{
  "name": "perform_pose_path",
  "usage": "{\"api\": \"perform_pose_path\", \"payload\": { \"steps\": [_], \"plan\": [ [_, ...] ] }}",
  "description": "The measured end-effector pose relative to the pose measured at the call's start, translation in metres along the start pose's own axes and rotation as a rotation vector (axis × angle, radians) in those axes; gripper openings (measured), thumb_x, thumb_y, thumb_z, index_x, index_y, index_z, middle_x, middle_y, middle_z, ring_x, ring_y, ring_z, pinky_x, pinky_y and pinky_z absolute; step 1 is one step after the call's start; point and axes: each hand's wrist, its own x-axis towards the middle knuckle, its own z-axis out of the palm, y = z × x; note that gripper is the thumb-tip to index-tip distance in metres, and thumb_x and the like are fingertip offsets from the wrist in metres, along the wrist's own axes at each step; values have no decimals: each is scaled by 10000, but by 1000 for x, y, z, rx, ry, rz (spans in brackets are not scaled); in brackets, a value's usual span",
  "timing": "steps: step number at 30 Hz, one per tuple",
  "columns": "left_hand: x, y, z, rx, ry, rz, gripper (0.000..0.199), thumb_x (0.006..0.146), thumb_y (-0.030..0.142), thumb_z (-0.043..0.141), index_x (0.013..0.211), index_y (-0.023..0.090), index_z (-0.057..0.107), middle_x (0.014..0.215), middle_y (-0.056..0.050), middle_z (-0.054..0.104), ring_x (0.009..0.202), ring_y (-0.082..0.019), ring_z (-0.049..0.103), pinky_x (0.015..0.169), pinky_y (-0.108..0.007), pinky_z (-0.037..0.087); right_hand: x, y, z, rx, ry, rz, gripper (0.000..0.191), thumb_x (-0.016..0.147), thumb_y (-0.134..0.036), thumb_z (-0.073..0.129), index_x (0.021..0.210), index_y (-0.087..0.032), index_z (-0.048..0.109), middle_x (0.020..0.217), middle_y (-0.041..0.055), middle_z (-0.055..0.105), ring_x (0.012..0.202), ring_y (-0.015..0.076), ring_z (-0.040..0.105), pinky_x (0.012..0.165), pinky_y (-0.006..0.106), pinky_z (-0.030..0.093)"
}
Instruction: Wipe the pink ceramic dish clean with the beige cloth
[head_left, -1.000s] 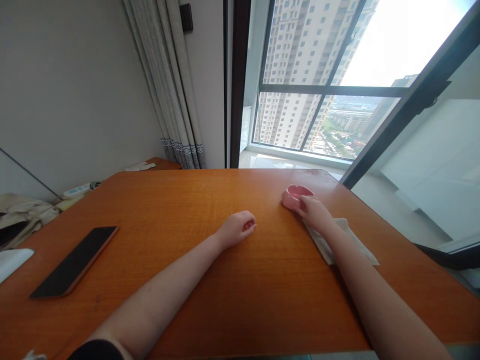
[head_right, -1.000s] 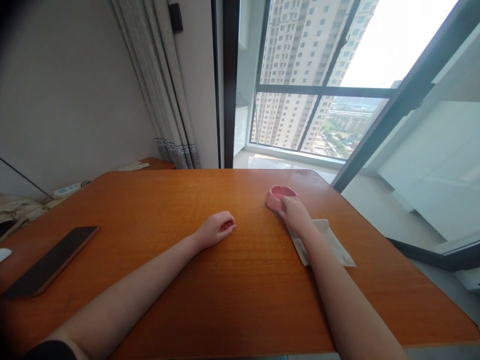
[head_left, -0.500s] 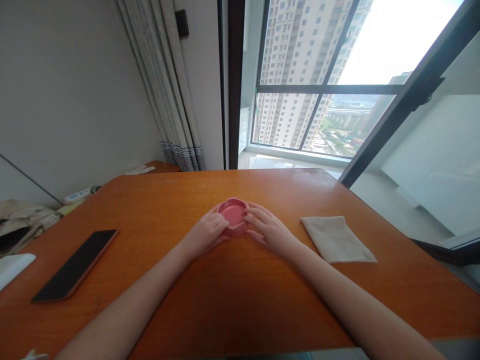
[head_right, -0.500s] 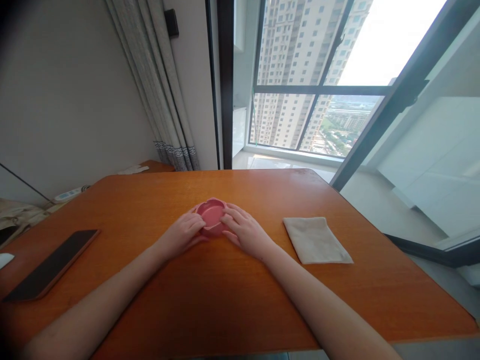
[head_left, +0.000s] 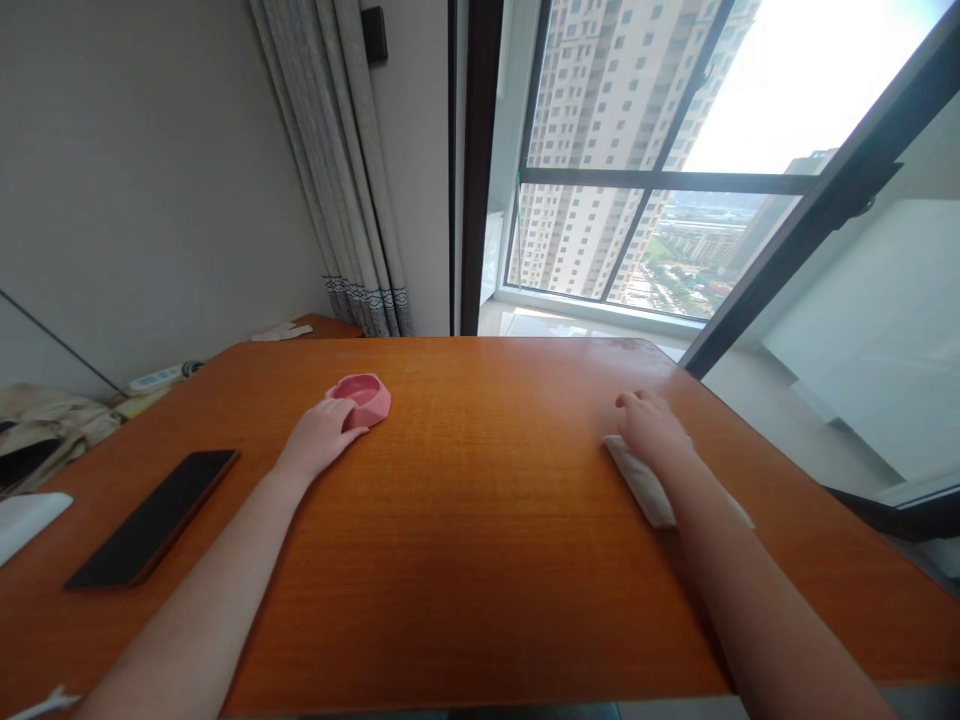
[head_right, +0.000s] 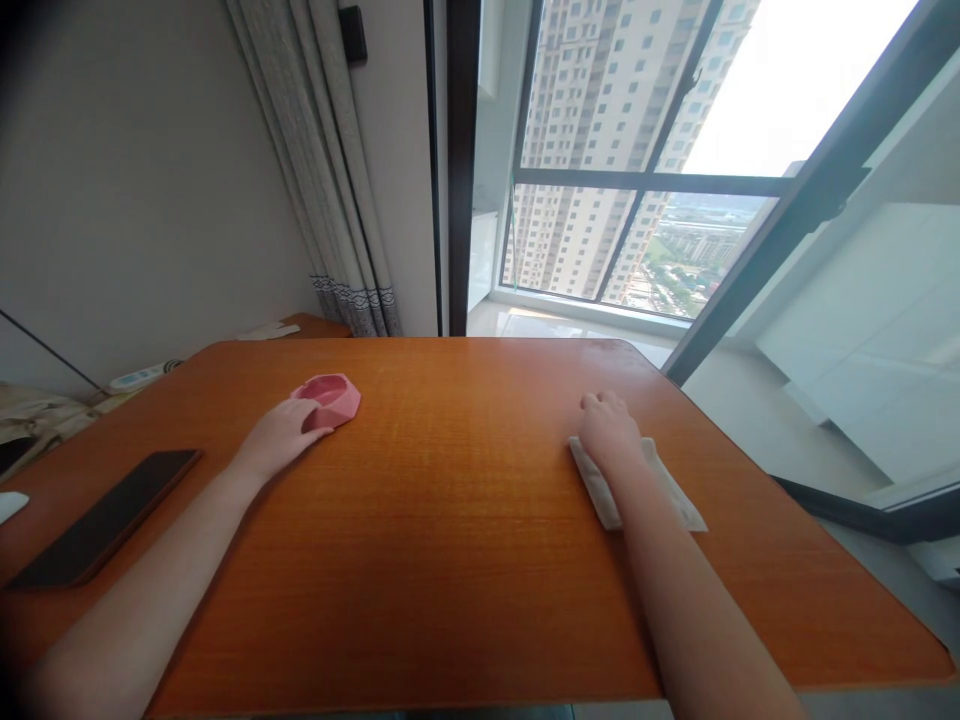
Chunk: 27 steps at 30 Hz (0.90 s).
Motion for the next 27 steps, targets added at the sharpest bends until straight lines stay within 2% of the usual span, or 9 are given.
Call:
{"api": "perform_pose_path", "payload": {
  "steps": [3,6,10,13,17,20,21,23,27],
  "plan": [
    [0,2,1,14,-3,0,294,774,439,551,883,169,593,1023,-130,639,987,-311,568,847,-433,452,1,24,-13,-48,-258,149,271,760,-152,540,1022,-119,600,1030,170,603,970,281,595,754,360,476],
    [0,-1,1,10,-7,-3,289,774,439,552,872,170,592,1019,-129,637,989,-310,565,850,-436,456,-3,29,-21,21,-519,181,305,707,-200,636,999,-125,590,924,120,637,823,232,636,633,290,479],
    [1,1,-1,9,62,54,330,772,425,572,975,165,585,1087,-127,608,1074,-312,521,959,-493,387,-13,2,-19,157,-688,132,423,715,-267,652,1091,-132,512,717,58,632,603,185,619,501,256,450],
    [-5,34,-3,-44,196,210,343,825,370,529,1112,183,538,1208,-113,548,1169,-282,458,1055,-533,263,-29,-41,-7,321,-752,-16,398,730,-332,651,1055,-158,502,593,-5,592,479,148,572,458,236,423],
    [-30,121,1,-301,75,581,228,895,262,420,1056,204,571,1087,-75,593,1042,-182,520,982,-353,390,-59,-107,11,588,-496,-241,206,755,-289,588,926,-188,534,560,-40,577,433,106,522,467,220,404],
    [-50,175,5,-388,-130,790,287,871,352,483,1102,213,582,1107,-78,581,1057,-197,511,963,-321,401,-69,-133,21,1070,-537,-453,143,780,-199,488,911,-186,543,716,-3,650,622,115,608,606,234,479],
    [-55,184,6,-401,-188,784,345,855,396,507,1147,222,567,1141,-79,566,1088,-211,497,977,-329,391,-68,-134,23,1177,-516,-487,152,785,-185,461,911,-183,546,764,9,659,687,121,623,662,249,494],
    [-60,190,5,-399,-288,738,397,856,440,494,1199,247,540,1179,-74,545,1107,-226,487,989,-350,375,-60,-129,30,1219,-363,-503,175,781,-163,435,902,-180,560,829,28,660,775,137,627,741,285,500],
    [-64,171,-2,-307,-355,584,296,895,393,411,1080,240,585,1106,-75,553,1035,-226,507,928,-374,397,-38,-109,47,891,-6,-529,206,778,-140,462,918,-175,609,996,75,638,967,184,585,907,370,453]
  ]
}}
